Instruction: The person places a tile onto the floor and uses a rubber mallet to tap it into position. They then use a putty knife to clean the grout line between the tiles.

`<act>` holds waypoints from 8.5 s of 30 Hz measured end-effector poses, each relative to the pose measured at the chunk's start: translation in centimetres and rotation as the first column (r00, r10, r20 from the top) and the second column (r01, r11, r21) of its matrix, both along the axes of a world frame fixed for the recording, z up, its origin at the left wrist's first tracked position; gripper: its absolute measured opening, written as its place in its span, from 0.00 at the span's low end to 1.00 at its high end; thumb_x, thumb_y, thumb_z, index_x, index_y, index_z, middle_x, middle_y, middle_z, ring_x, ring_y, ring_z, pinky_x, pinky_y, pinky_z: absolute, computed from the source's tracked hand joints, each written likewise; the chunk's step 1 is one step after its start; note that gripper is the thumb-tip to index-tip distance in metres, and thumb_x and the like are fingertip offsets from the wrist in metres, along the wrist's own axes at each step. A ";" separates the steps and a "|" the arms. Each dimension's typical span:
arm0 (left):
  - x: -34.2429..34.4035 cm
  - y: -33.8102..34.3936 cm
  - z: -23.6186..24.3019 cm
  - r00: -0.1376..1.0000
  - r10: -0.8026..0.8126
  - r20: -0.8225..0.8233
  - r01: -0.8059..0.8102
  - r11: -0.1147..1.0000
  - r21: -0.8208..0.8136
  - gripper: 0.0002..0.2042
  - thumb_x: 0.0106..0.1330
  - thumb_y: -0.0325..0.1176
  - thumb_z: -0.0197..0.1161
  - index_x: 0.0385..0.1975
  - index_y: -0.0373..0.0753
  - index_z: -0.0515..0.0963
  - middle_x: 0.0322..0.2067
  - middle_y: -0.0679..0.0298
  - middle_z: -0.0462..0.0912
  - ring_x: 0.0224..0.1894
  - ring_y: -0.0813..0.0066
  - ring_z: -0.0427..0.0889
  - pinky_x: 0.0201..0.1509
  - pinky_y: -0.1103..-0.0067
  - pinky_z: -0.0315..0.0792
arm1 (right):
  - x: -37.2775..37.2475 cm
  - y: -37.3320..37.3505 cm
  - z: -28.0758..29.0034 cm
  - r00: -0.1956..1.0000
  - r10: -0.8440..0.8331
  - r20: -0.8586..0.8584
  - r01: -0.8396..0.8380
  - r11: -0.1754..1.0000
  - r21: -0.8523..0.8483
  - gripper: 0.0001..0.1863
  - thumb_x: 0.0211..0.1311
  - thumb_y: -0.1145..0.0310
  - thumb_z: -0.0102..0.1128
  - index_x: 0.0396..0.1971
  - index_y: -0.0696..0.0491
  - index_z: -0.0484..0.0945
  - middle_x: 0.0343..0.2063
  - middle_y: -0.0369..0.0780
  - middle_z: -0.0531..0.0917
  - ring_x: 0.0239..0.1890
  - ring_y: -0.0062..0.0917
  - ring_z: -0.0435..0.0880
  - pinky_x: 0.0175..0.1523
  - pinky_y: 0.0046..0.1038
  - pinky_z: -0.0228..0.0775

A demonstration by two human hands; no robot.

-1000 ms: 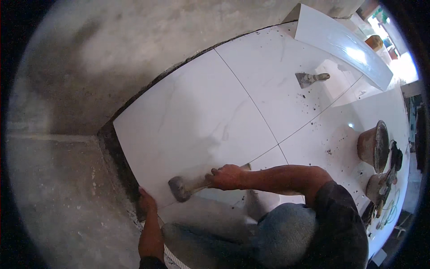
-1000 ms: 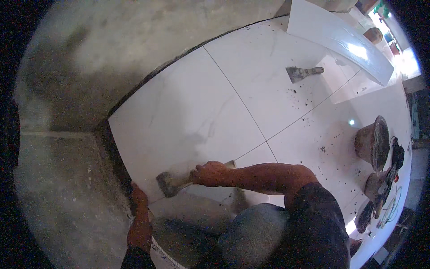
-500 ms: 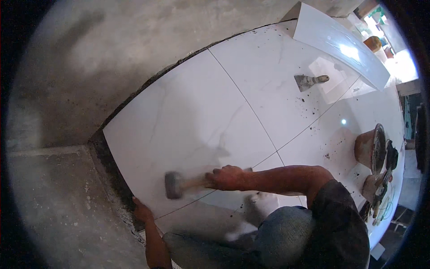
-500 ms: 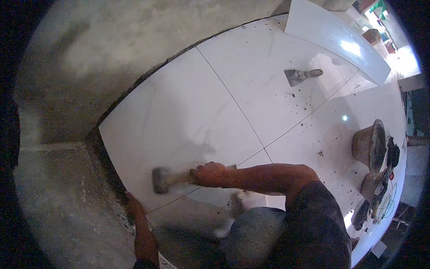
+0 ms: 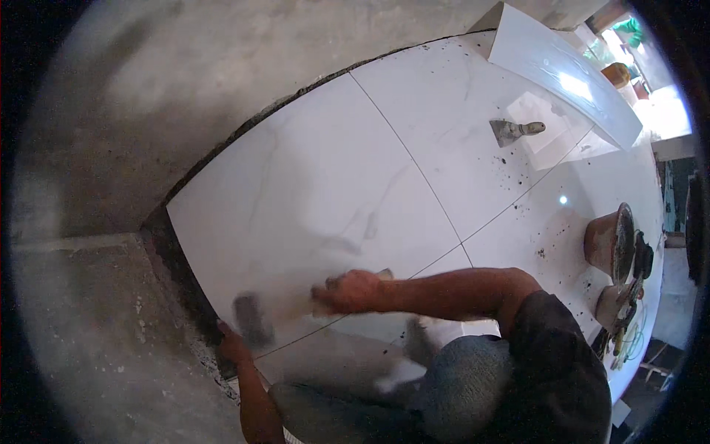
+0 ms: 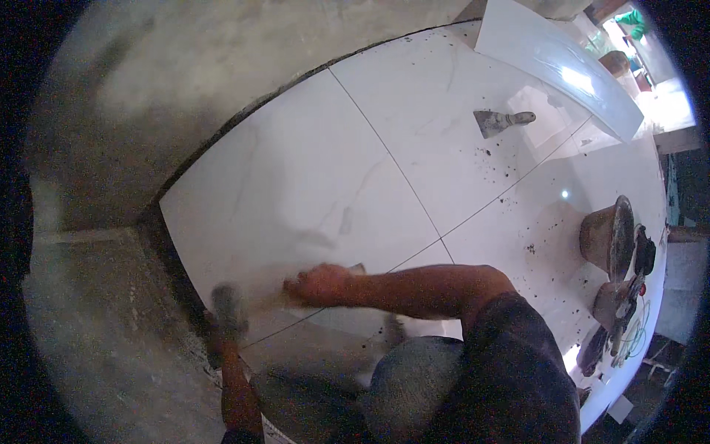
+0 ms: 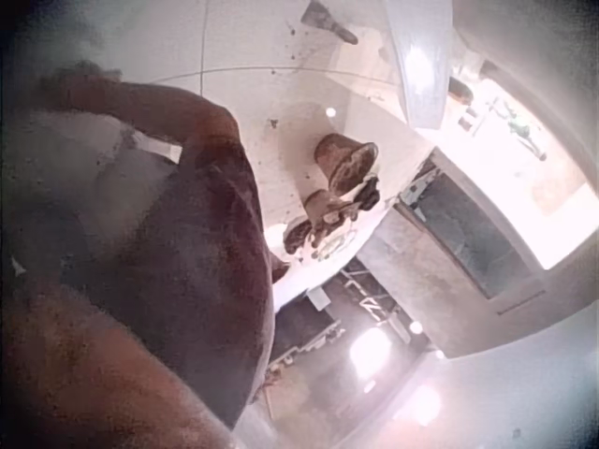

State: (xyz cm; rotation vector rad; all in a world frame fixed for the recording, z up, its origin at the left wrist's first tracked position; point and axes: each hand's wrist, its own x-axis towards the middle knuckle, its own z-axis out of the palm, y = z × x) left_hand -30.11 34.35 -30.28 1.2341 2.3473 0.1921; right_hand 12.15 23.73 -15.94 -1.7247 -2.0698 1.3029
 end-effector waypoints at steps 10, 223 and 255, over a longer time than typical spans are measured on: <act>3.3 0.1 3.4 0.999 -0.021 -0.046 0.022 1.000 0.016 0.43 0.61 0.69 0.43 0.33 0.23 0.81 0.34 0.43 0.82 0.38 0.47 0.81 0.44 0.62 0.72 | -0.6 1.8 -1.5 0.986 -0.109 0.126 0.114 0.993 -0.035 0.23 0.70 0.54 0.41 0.50 0.59 0.62 0.26 0.49 0.79 0.28 0.39 0.82 0.31 0.41 0.77; 4.9 -6.0 5.3 0.650 -0.682 -0.336 0.615 0.732 -0.293 0.39 0.62 0.60 0.52 0.63 0.33 0.57 0.62 0.41 0.57 0.64 0.46 0.58 0.65 0.62 0.58 | 9.8 -21.1 -7.3 0.979 -0.181 0.091 0.138 0.926 0.351 0.28 0.64 0.58 0.51 0.61 0.54 0.61 0.62 0.51 0.61 0.65 0.45 0.58 0.70 0.42 0.47; 17.1 -14.4 2.1 0.899 -0.113 -0.423 0.120 0.993 -0.011 0.41 0.63 0.68 0.34 0.70 0.47 0.40 0.70 0.50 0.35 0.71 0.47 0.35 0.64 0.39 0.36 | 18.7 -20.3 3.9 0.801 -0.589 -0.105 0.594 0.762 0.259 0.11 0.56 0.67 0.63 0.38 0.55 0.77 0.31 0.40 0.82 0.33 0.31 0.80 0.42 0.29 0.72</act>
